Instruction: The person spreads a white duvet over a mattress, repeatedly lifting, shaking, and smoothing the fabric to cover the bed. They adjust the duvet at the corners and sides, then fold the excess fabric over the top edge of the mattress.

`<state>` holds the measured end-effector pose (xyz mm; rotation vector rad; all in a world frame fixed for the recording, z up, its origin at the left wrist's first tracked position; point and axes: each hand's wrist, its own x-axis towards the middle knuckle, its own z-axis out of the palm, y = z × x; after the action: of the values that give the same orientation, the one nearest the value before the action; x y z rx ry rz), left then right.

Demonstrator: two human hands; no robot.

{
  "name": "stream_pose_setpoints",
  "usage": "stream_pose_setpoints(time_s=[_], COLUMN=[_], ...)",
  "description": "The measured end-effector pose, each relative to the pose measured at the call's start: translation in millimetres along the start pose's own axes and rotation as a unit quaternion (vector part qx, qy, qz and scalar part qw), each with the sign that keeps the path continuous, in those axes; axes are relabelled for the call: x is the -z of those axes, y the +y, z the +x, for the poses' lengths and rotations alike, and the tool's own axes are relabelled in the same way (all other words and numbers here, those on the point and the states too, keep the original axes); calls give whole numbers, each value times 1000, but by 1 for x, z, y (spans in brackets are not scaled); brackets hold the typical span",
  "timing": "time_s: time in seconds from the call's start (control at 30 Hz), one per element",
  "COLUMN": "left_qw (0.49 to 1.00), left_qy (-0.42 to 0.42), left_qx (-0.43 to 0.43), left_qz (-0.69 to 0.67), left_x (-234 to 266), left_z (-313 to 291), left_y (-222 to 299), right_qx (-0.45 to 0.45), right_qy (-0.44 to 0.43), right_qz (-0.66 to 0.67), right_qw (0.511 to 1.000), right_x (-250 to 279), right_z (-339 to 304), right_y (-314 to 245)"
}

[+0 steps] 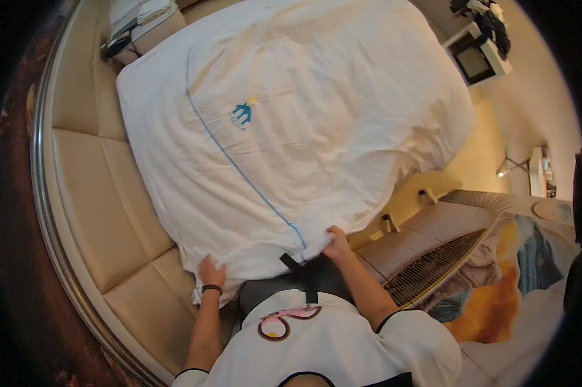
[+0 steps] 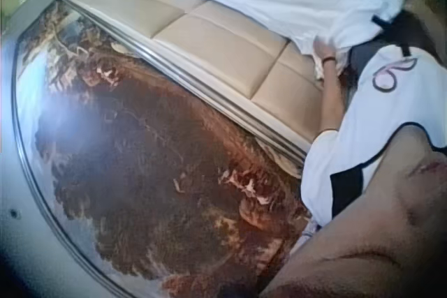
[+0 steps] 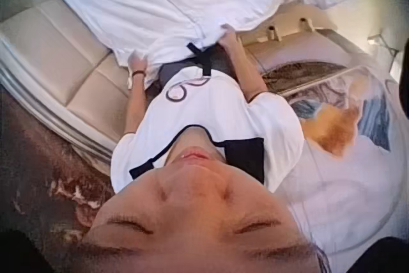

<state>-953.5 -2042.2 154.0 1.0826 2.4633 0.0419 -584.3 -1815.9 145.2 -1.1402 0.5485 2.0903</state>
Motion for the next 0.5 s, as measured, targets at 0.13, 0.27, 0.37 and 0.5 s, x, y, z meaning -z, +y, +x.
stream_pose_setpoints(time_s=[0.13, 0.27, 0.37, 0.5], left_qw=[882, 932, 914, 899], left_qy=[-165, -132, -166, -293], left_qx=[-379, -316, -325, -252], left_qz=[-226, -121, -176, -206], left_x=[40, -4, 21, 106], left_z=[-6, -11, -7, -26], left_y=[223, 271, 270, 295], right_qx=[35, 24, 33, 174], right_qy=[54, -59, 5, -43], right_qz=[-45, -26, 19, 137], right_qw=[997, 998, 999, 974], right_x=[-62, -66, -69, -33], right_z=[6, -9, -34, 8], right_y=[35, 11, -27, -112])
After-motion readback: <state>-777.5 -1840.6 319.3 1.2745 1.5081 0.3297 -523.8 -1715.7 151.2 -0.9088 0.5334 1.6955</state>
